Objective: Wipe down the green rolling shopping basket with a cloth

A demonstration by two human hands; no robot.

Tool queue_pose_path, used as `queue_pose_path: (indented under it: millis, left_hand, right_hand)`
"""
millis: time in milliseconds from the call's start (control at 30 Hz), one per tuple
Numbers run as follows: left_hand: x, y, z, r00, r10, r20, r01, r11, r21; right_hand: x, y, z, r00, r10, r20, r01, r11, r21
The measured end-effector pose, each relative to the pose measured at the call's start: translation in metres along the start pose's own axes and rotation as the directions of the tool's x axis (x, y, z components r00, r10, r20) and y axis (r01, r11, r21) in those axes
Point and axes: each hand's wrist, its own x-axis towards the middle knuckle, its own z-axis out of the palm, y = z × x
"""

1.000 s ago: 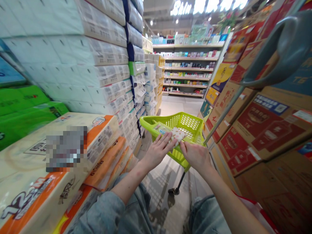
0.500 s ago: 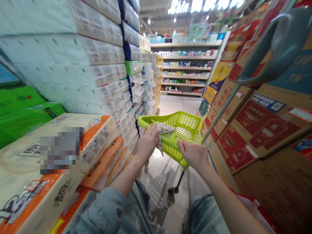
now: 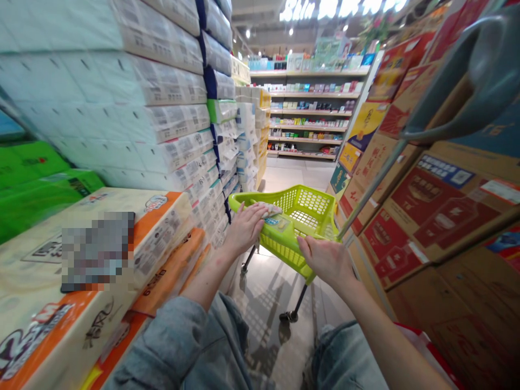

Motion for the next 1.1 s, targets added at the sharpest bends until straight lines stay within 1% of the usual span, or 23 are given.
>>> queue_pose_path:
  millis: [67,167,300,433,500,567,633,767,833,967,1100]
  left_hand:
    - [0.003,-0.008,0.000,0.999,-0.050,-0.008,0.050,0.998,0.026]
    - [0.006,-0.026,0.001,0.992,-0.127,-0.007,0.127,0.989,0.079]
    - [0.008,-0.046,0.004,0.988,-0.154,0.011,0.150,0.976,0.156]
    - [0.011,-0.055,0.004,0.978,-0.208,-0.007,0.205,0.961,0.186]
    - [0.013,-0.057,0.004,0.972,-0.231,-0.037,0.233,0.952,0.199]
    - [0.015,-0.058,0.003,0.970,-0.227,-0.084,0.240,0.946,0.218]
    - [0.015,-0.059,0.001,0.977,-0.184,-0.111,0.205,0.953,0.224]
    - [0.012,-0.061,-0.002,0.998,-0.058,-0.026,0.061,0.987,0.151]
    - [0.011,-0.058,-0.003,1.000,-0.027,0.004,0.027,0.993,0.117]
    - [0.016,-0.043,-0.005,0.998,0.013,0.055,-0.019,0.995,0.102]
    - [0.027,-0.021,-0.008,0.984,0.052,0.169,-0.077,0.986,0.148]
  right_hand:
    - [-0.001,0.005,0.001,1.000,-0.014,-0.006,0.014,1.000,0.014]
    - [-0.003,0.012,0.002,1.000,-0.025,-0.017,0.026,0.999,0.041]
    - [-0.004,0.019,0.003,0.999,-0.028,-0.026,0.029,0.998,0.050]
    - [-0.005,0.021,0.003,0.999,-0.039,-0.025,0.041,0.997,0.060]
    - [-0.004,0.020,0.003,0.999,-0.041,-0.030,0.043,0.997,0.064]
    - [-0.004,0.020,0.003,0.999,-0.034,-0.038,0.036,0.997,0.063]
    - [-0.005,0.020,0.003,0.999,-0.024,-0.041,0.026,0.998,0.059]
    - [-0.005,0.024,0.003,0.999,-0.027,-0.048,0.029,0.998,0.055]
    - [-0.006,0.027,0.004,0.998,-0.035,-0.053,0.038,0.998,0.053]
    - [-0.008,0.036,0.005,0.997,-0.041,-0.066,0.045,0.998,0.054]
    - [-0.010,0.045,0.002,0.999,-0.021,-0.047,0.022,1.000,0.020]
